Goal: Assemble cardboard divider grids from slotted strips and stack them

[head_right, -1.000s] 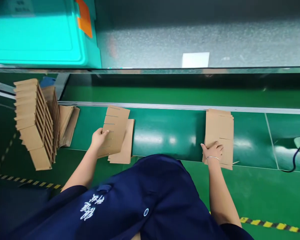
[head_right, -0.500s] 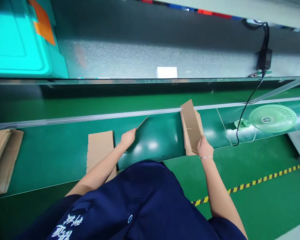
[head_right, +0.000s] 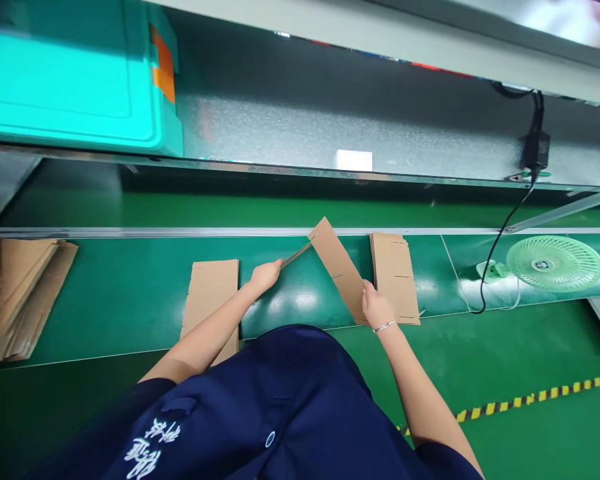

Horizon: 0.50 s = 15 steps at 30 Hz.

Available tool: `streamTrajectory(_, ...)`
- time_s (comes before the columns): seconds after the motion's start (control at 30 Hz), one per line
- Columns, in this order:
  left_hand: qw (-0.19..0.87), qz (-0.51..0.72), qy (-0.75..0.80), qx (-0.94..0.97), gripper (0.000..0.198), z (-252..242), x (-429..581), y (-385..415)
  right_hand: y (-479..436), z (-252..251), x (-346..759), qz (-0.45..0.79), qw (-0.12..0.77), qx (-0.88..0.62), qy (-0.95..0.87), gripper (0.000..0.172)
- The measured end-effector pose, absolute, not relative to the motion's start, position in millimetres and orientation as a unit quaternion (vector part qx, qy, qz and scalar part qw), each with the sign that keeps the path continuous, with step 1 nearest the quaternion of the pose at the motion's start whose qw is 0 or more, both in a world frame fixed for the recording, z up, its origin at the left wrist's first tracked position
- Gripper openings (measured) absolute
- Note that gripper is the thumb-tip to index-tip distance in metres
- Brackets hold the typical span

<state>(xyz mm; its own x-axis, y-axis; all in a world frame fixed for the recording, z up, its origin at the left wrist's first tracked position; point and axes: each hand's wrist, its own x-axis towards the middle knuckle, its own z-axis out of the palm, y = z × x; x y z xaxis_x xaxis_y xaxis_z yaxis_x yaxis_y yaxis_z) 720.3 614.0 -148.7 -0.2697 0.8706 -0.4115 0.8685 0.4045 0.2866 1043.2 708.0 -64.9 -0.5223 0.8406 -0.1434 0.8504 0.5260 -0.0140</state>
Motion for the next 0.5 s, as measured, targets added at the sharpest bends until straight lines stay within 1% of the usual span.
streamTrajectory(0.1,0.267,0.002,0.797,0.542,0.036,-150.2,718.9,612.5,708.7,-63.8,1048.9,-0.039,0.063,0.486,0.871,0.04)
streamTrajectory(0.33,0.264,0.016,0.804,0.533,0.036,-154.0,715.1,609.6,707.9,-63.2,1042.9,-0.039,0.042,0.467,0.882,0.043)
streamTrajectory(0.5,0.256,0.016,0.803,0.538,0.038,-152.3,716.2,609.4,707.8,-59.0,1039.0,-0.038,0.092,0.471,0.876,0.043)
